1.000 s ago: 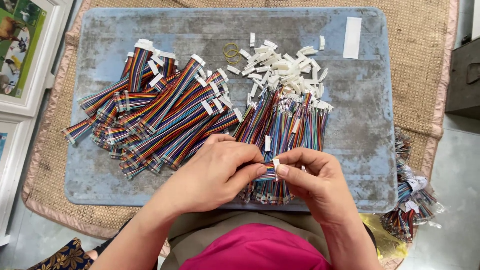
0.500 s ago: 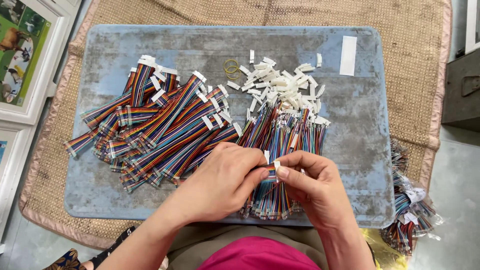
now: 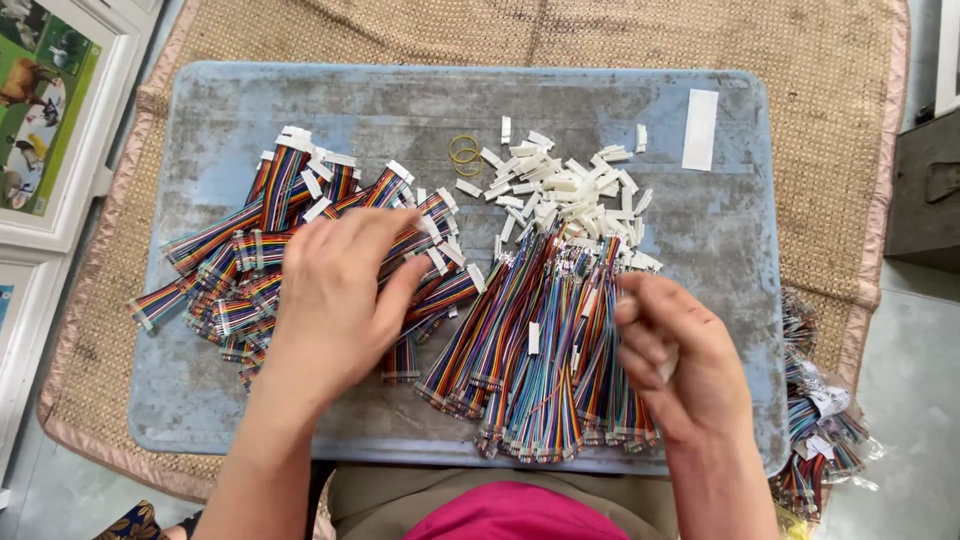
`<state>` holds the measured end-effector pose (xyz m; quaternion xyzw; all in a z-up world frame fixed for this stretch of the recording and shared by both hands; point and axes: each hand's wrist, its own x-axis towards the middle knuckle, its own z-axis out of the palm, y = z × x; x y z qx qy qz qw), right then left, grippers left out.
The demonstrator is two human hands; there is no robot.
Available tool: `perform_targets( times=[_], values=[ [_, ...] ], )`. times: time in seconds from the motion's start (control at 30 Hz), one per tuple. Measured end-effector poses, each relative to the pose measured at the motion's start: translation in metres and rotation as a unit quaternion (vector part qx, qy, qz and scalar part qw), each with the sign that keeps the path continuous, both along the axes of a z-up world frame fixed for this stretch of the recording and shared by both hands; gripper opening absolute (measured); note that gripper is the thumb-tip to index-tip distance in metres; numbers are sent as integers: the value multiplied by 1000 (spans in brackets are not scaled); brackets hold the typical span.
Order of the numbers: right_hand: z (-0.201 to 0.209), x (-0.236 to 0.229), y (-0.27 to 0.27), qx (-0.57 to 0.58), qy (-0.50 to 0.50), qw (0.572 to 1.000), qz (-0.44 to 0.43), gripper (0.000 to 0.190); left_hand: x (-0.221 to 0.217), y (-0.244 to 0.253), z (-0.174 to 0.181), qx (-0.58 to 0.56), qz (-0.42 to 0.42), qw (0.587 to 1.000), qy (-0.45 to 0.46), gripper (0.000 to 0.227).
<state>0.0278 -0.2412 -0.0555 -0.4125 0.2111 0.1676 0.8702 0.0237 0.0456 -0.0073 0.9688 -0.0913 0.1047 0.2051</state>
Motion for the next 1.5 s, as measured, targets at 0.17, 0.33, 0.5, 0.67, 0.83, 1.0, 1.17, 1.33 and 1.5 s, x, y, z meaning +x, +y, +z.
perform_targets(
  times=[0.17, 0.33, 0.5, 0.67, 0.83, 1.0, 1.17, 1.33, 1.5],
  values=[
    [-1, 11, 2, 91, 83, 989, -80, 20, -22, -40, -17, -7, -92, 986, 139, 31],
    [2, 9, 8, 55, 44, 996, -47, 27, -32, -55, -44, 79, -88, 946, 301, 47],
    [5, -4, 23, -134, -22, 988, 77, 23, -26, -57, -38, 104, -53, 928, 354, 52],
    [7, -9, 34, -218, -10, 959, 179, 26, -19, -52, -37, 84, -21, 926, 368, 35],
    [12, -20, 31, -275, -14, 919, 283, 31, -14, -34, -8, -326, 14, 830, 452, 22],
    [36, -35, 43, -55, 23, 945, 323, 31, -30, -43, -17, -514, -19, 750, 415, 22],
    [38, -48, 42, -86, 14, 953, 291, 27, -41, -58, -15, -478, 12, 818, 318, 20],
    [44, -51, 41, -132, 24, 961, 242, 28, -41, -63, -5, -501, 8, 836, 226, 13],
    [33, -50, 39, -238, -95, 930, 264, 26, -48, -73, -14, -675, -45, 607, 418, 36]
  ],
)
